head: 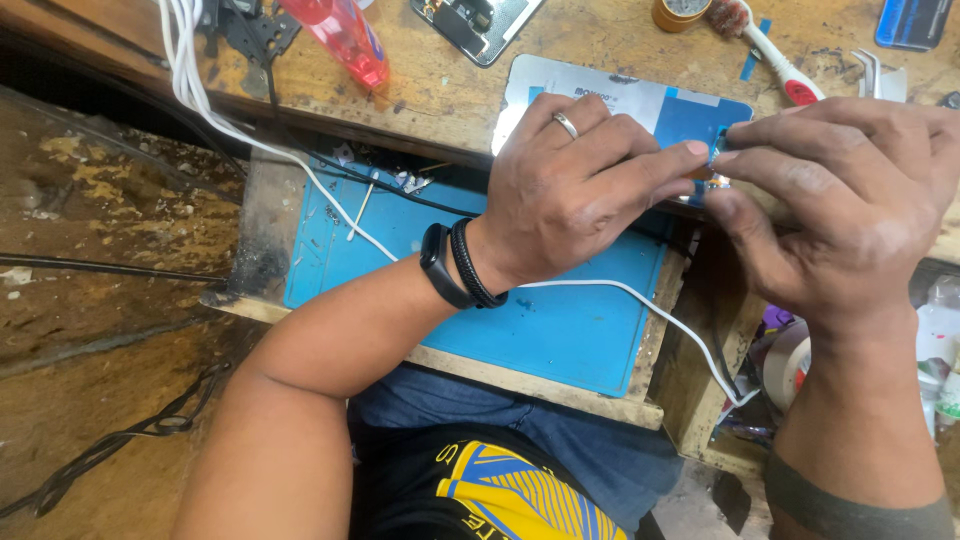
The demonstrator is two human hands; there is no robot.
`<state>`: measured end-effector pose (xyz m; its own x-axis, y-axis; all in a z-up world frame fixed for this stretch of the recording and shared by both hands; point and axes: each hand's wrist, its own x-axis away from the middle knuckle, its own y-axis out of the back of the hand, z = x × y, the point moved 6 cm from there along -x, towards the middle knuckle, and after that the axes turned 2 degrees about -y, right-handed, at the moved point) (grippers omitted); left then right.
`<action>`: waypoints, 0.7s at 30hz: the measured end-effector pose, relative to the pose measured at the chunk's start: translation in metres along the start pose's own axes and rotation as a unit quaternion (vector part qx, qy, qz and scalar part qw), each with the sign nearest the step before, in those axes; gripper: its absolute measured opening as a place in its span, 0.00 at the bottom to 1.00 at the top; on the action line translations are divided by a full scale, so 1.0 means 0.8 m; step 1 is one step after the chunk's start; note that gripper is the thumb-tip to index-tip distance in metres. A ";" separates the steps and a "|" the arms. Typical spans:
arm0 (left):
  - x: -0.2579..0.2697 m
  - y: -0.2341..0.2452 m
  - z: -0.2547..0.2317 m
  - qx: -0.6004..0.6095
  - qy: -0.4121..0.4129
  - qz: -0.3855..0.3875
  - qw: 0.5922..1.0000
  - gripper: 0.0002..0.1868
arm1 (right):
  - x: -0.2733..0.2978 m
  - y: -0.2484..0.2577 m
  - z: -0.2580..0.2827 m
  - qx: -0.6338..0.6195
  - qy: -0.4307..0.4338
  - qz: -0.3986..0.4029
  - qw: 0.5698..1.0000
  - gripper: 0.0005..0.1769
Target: The person uses tweezers to adjust a ribbon cable on a smartphone battery and secures it with tape. They then connect a charging cable to the phone to verify the repair, observing the charging indicator on the screen.
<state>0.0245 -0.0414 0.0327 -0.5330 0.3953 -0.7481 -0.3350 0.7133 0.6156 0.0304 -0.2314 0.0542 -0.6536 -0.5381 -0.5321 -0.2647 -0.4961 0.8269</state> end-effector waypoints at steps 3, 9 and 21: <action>0.001 0.000 -0.001 -0.003 -0.009 -0.006 1.000 0.19 | 0.002 -0.001 -0.001 0.004 0.006 0.001 1.000 0.07; -0.005 0.007 -0.006 -0.025 -0.026 -0.021 0.999 0.19 | 0.005 -0.002 -0.004 0.005 0.022 -0.003 1.000 0.07; -0.008 0.008 -0.007 -0.008 -0.019 -0.008 1.000 0.19 | 0.008 -0.004 -0.008 0.002 0.022 -0.006 1.000 0.03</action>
<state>0.0218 -0.0426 0.0428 -0.4985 0.4055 -0.7662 -0.3550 0.7109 0.6072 0.0314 -0.2378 0.0471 -0.6184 -0.5624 -0.5489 -0.2744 -0.5000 0.8214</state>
